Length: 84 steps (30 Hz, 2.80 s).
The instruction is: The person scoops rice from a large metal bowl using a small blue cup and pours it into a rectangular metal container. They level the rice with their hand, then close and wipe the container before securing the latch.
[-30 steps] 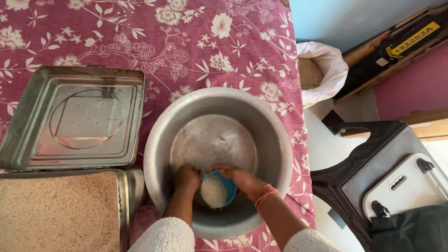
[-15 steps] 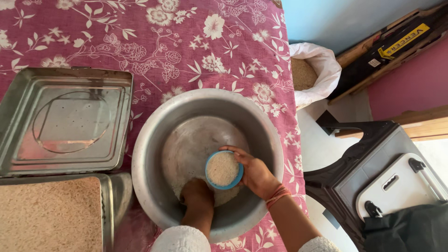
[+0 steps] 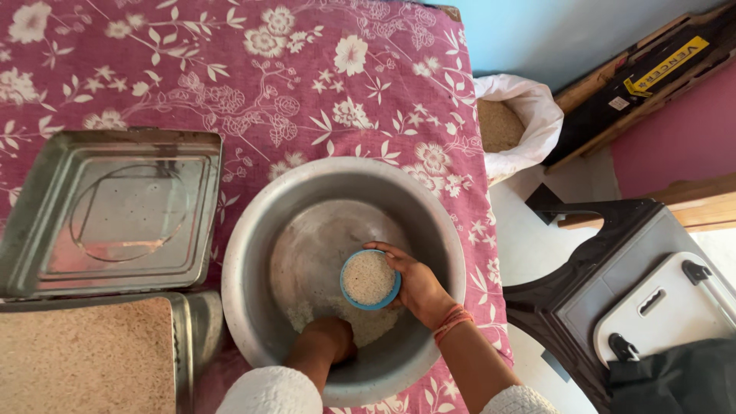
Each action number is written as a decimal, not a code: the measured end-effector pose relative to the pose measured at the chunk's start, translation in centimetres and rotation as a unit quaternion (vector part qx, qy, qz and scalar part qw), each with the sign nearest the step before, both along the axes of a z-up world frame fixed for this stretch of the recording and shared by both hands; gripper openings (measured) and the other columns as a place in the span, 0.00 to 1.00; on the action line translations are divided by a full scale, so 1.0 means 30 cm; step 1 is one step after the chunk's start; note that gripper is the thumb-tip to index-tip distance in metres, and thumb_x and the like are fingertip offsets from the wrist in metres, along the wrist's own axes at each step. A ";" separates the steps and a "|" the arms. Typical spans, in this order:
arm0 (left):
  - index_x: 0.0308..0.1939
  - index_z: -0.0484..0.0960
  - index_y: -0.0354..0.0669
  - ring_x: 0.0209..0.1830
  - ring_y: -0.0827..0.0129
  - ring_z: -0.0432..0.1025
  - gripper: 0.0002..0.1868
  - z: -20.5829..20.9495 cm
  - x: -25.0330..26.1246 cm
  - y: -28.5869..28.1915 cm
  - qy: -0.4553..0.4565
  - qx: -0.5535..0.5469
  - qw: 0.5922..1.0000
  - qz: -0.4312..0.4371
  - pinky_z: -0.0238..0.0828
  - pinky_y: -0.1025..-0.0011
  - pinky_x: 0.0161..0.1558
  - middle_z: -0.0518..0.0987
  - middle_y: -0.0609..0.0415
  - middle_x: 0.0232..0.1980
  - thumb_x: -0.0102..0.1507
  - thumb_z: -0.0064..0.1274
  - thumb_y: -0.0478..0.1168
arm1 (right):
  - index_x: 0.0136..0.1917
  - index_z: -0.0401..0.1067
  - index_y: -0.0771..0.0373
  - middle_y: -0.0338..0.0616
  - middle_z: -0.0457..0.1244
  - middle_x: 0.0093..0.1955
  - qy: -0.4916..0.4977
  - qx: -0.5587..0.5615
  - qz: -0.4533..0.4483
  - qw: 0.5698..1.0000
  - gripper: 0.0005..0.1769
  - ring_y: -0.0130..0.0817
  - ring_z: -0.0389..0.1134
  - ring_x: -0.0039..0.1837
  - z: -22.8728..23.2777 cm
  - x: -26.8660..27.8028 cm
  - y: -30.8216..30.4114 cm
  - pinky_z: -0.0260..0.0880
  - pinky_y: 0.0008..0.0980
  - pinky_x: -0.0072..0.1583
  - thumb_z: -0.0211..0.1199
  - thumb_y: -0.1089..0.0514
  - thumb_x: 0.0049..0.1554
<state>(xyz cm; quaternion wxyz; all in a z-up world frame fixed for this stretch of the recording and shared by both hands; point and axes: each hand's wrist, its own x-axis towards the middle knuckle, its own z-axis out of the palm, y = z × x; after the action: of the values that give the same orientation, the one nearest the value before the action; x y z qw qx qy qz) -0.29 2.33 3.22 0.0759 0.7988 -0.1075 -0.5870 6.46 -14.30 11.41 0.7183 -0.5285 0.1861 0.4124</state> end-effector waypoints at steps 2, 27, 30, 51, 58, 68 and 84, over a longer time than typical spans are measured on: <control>0.57 0.84 0.42 0.64 0.52 0.73 0.22 0.004 0.003 0.010 0.002 0.001 1.000 0.018 0.70 0.59 0.64 0.79 0.45 0.64 0.66 0.50 0.50 | 0.73 0.64 0.53 0.46 0.63 0.68 -0.012 0.005 -0.002 1.000 0.25 0.45 0.68 0.66 -0.012 0.002 -0.003 0.75 0.53 0.57 0.39 0.53 0.66; 0.46 0.84 0.42 0.50 0.50 0.78 0.11 0.482 0.124 -0.042 -0.414 -0.148 0.878 0.190 0.76 0.55 0.50 0.83 0.43 0.48 0.61 0.52 0.37 | 0.76 0.63 0.47 0.43 0.63 0.71 -0.005 0.039 -0.160 0.986 0.27 0.45 0.67 0.69 0.057 -0.119 0.079 0.75 0.59 0.59 0.41 0.51 0.65; 0.46 0.83 0.42 0.48 0.49 0.78 0.12 0.555 0.093 -0.014 -0.505 -0.182 0.822 0.189 0.76 0.54 0.47 0.83 0.43 0.46 0.60 0.51 0.35 | 0.76 0.61 0.43 0.41 0.63 0.71 -0.017 -0.003 -0.171 0.985 0.27 0.41 0.67 0.67 0.100 -0.133 0.085 0.74 0.57 0.58 0.40 0.47 0.66; 0.45 0.86 0.45 0.45 0.49 0.78 0.08 0.908 -0.082 0.243 -0.593 -0.347 0.672 0.275 0.74 0.55 0.46 0.84 0.45 0.42 0.65 0.52 0.38 | 0.72 0.62 0.52 0.44 0.63 0.65 -0.106 -0.010 -0.223 0.969 0.24 0.45 0.69 0.61 0.491 -0.297 0.176 0.76 0.54 0.55 0.40 0.46 0.67; 0.50 0.83 0.44 0.49 0.52 0.79 0.12 0.941 -0.157 0.470 -0.616 -0.357 0.619 0.332 0.75 0.59 0.49 0.83 0.45 0.51 0.63 0.52 0.33 | 0.72 0.61 0.57 0.50 0.61 0.65 -0.149 0.009 -0.220 0.964 0.24 0.49 0.69 0.60 0.655 -0.394 0.353 0.77 0.57 0.55 0.43 0.54 0.65; 0.57 0.81 0.42 0.61 0.55 0.74 0.17 0.857 -0.283 0.814 -0.561 -0.288 0.670 0.391 0.69 0.60 0.62 0.80 0.47 0.60 0.69 0.44 0.44 | 0.76 0.58 0.56 0.52 0.59 0.71 -0.233 -0.101 -0.192 0.948 0.30 0.50 0.69 0.65 0.833 -0.540 0.600 0.81 0.53 0.54 0.49 0.58 0.60; 0.69 0.73 0.43 0.82 0.42 0.44 0.29 0.632 -0.266 1.056 -0.542 -0.313 0.668 0.402 0.40 0.50 0.77 0.60 0.39 0.78 0.70 0.35 0.53 | 0.75 0.63 0.51 0.44 0.62 0.68 -0.319 -0.211 -0.149 0.912 0.31 0.42 0.71 0.63 0.960 -0.603 0.710 0.81 0.47 0.54 0.59 0.56 0.58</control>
<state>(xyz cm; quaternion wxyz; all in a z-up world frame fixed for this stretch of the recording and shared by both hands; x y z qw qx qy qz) -8.27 34.01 22.19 0.4782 0.8716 0.0247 0.1048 -11.63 7.00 40.20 0.6640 -0.7375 0.1068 0.0615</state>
